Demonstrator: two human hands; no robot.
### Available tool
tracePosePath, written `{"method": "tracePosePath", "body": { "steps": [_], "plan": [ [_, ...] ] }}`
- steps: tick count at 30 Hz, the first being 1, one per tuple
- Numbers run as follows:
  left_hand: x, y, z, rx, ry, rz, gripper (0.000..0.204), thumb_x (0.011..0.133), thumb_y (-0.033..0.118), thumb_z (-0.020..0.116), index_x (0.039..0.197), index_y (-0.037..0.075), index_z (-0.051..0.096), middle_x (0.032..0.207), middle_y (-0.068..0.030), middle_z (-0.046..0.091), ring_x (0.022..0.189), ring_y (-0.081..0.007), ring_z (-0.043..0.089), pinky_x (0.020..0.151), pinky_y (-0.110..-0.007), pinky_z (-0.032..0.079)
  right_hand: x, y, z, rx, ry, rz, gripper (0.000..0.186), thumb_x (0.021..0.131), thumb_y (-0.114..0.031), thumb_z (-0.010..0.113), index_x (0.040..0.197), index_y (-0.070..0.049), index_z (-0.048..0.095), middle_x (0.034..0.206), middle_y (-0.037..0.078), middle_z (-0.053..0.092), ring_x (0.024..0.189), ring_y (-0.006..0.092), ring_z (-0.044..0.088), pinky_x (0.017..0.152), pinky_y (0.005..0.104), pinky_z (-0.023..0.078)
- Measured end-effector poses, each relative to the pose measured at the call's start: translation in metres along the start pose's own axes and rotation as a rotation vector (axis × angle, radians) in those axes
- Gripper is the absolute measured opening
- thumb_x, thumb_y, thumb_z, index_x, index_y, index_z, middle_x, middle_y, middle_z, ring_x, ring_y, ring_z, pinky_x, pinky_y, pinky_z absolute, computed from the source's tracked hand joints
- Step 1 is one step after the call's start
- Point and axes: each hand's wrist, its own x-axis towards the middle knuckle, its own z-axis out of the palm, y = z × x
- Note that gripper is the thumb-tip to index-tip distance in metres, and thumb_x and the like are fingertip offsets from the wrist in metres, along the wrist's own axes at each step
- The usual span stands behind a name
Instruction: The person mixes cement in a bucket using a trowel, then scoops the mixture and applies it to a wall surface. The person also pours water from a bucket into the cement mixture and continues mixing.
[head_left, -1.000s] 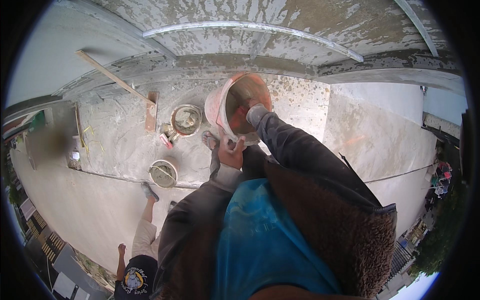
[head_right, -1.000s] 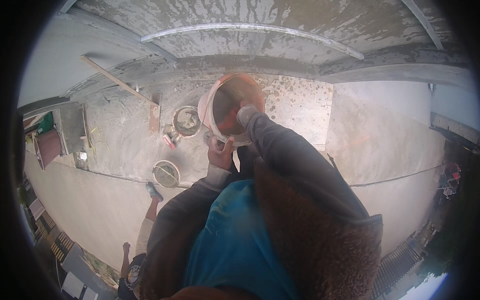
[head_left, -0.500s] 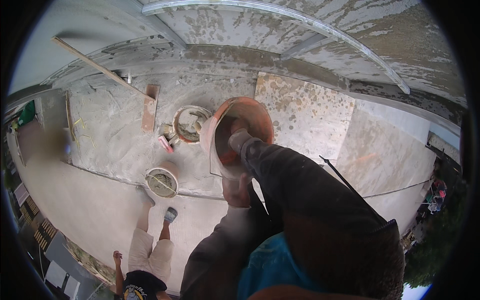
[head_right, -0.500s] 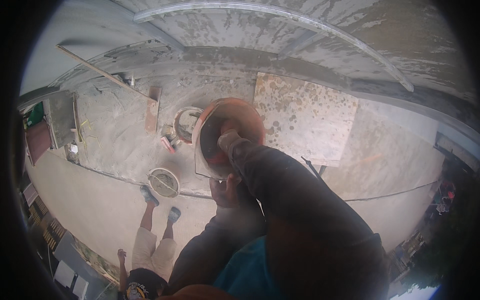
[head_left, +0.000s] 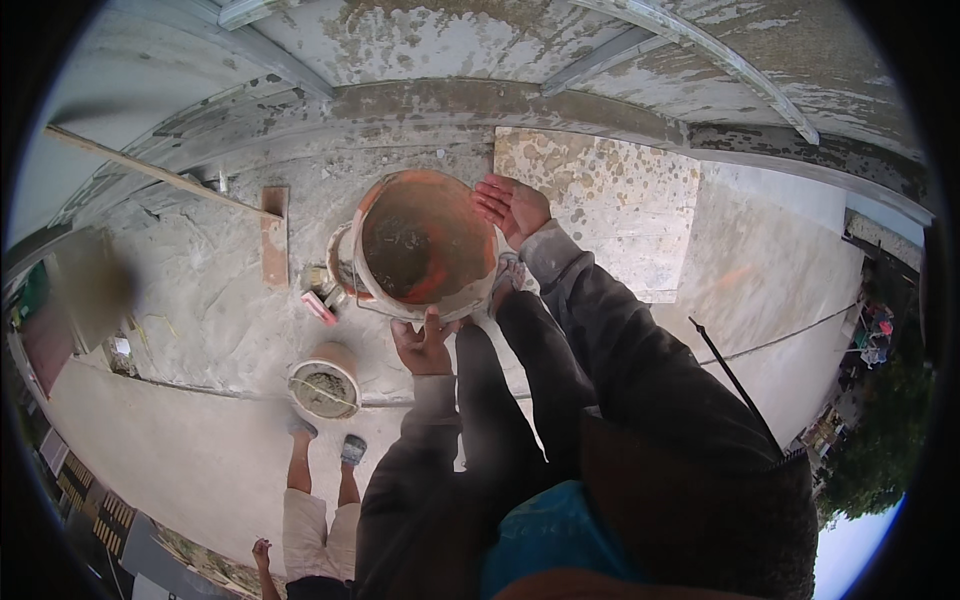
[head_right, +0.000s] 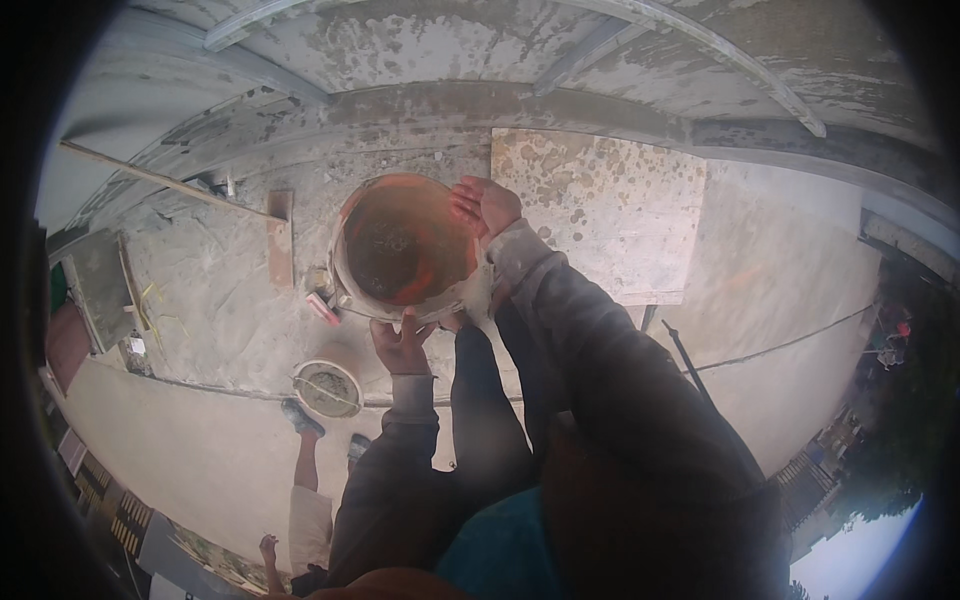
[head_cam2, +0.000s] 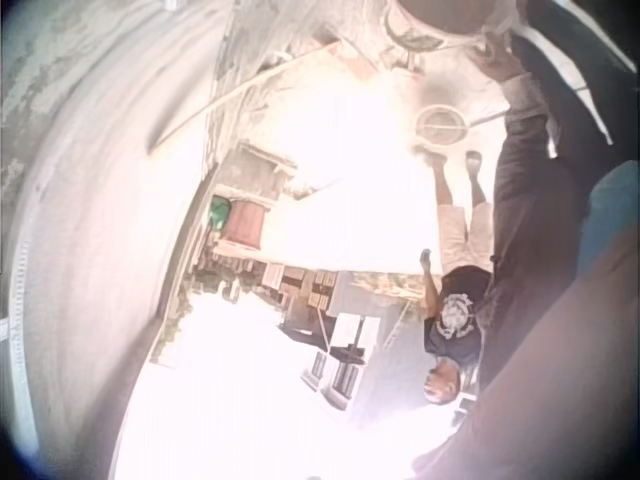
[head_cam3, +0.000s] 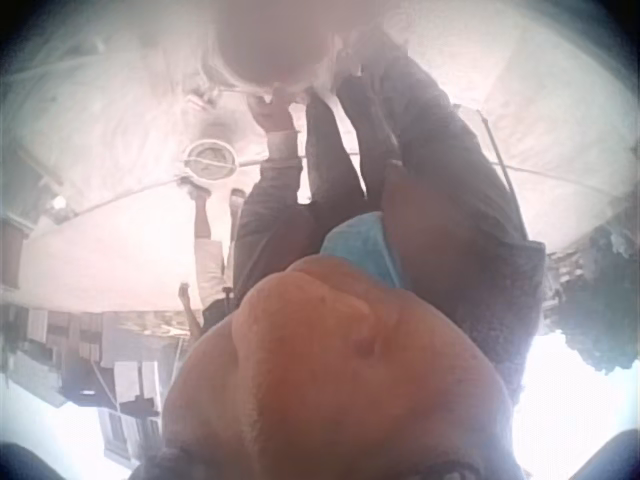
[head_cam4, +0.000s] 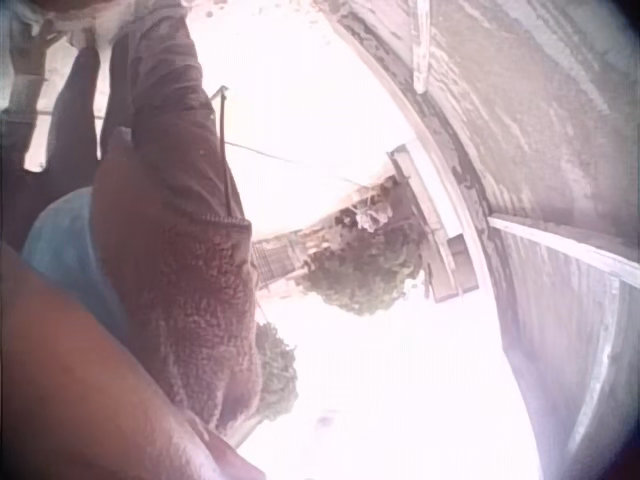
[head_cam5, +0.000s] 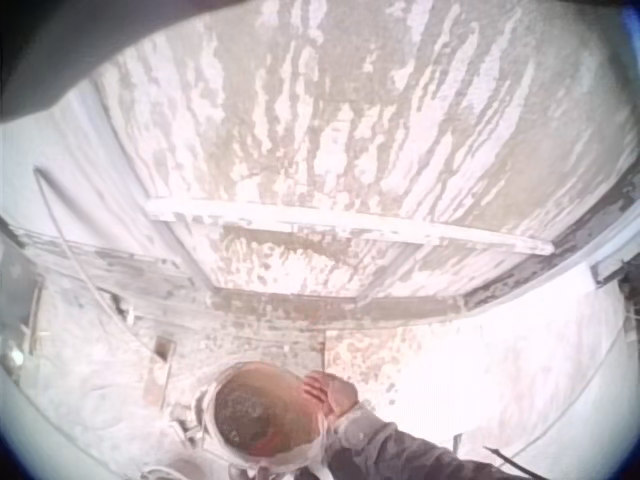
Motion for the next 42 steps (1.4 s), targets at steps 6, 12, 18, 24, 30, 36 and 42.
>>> {"method": "tracePosePath", "body": {
  "steps": [6, 12, 18, 24, 30, 36, 42],
  "plan": [
    [-0.035, -0.036, -0.013, 0.584, -0.08, 0.234, 0.056, 0.085, 0.013, 0.072, 0.132, -0.004, 0.047, 0.121, -0.0197, 0.056, 0.108, -0.0273, 0.065, 0.081, -0.039, 0.056, 0.068, 0.171, -0.02, 0.048, 0.301, 0.465, 0.03, 0.101, -0.025, 0.048, 0.12, -0.005, 0.061, 0.118, 0.016, 0.064, 0.113, 0.0277, 0.062, 0.092, 0.0439, 0.054],
    [-0.035, -0.061, -0.045, 0.736, 0.046, 0.137, 0.05, 0.086, 0.015, 0.073, 0.129, 0.0, 0.052, 0.119, -0.017, 0.06, 0.103, -0.0301, 0.066, 0.082, -0.04, 0.056, 0.105, 0.228, 0.029, -1.669, 0.103, -0.024, 0.02, 0.097, -0.023, 0.057, 0.101, -0.012, 0.073, 0.104, 0.01, 0.071, 0.101, 0.0256, 0.069, 0.082, 0.0413, 0.057],
    [0.018, -0.025, -0.018, -0.106, 0.203, -0.082, 0.049, 0.092, 0.018, 0.07, 0.128, 0.005, 0.04, 0.12, -0.0114, 0.059, 0.101, -0.0274, 0.066, 0.079, -0.042, 0.063, 0.089, 0.111, 0.093, 0.545, -0.232, 0.362, 0.029, 0.101, -0.012, 0.047, 0.12, 0.008, 0.054, 0.113, 0.02, 0.06, 0.101, 0.0273, 0.064, 0.085, 0.0374, 0.058],
    [0.037, -0.033, -0.033, -0.043, 0.178, -0.086, 0.043, 0.091, 0.016, 0.072, 0.121, 0.004, 0.044, 0.122, -0.0114, 0.056, 0.104, -0.0266, 0.064, 0.077, -0.039, 0.064, 0.083, -0.004, 0.031, 0.374, 0.013, -0.214, 0.043, 0.099, -0.015, 0.051, 0.137, 0.003, 0.041, 0.134, 0.02, 0.054, 0.128, 0.0312, 0.051, 0.105, 0.0451, 0.049],
    [0.003, -0.054, -0.013, 0.189, 0.008, 0.006, 0.044, 0.089, 0.009, 0.07, 0.124, -0.002, 0.046, 0.127, -0.016, 0.053, 0.106, -0.0268, 0.064, 0.077, -0.038, 0.063, 0.043, 0.139, -0.03, 0.102, 0.211, 0.433, 0.035, 0.099, -0.027, 0.052, 0.121, 0.0, 0.057, 0.112, 0.017, 0.066, 0.107, 0.0306, 0.065, 0.091, 0.0422, 0.055],
    [-0.017, -0.087, -0.02, 0.416, 0.08, -0.024, 0.046, 0.088, 0.009, 0.068, 0.125, -0.007, 0.048, 0.128, -0.0207, 0.053, 0.107, -0.0275, 0.063, 0.078, -0.035, 0.059, 0.093, 0.2, -0.014, 0.204, 0.442, 0.399, 0.025, 0.095, -0.022, 0.055, 0.106, -0.002, 0.066, 0.105, 0.016, 0.069, 0.104, 0.0291, 0.067, 0.085, 0.0396, 0.057],
    [-0.026, -0.054, 0.028, 0.166, 0.088, -0.103, 0.052, 0.091, 0.016, 0.067, 0.13, -0.001, 0.037, 0.128, -0.0196, 0.052, 0.103, -0.0296, 0.063, 0.077, -0.043, 0.061, 0.108, 0.175, -0.006, 0.136, 0.273, 0.265, 0.022, 0.096, -0.016, 0.051, 0.096, -0.003, 0.068, 0.101, 0.015, 0.07, 0.101, 0.0292, 0.068, 0.083, 0.0392, 0.057]
  ]
}}
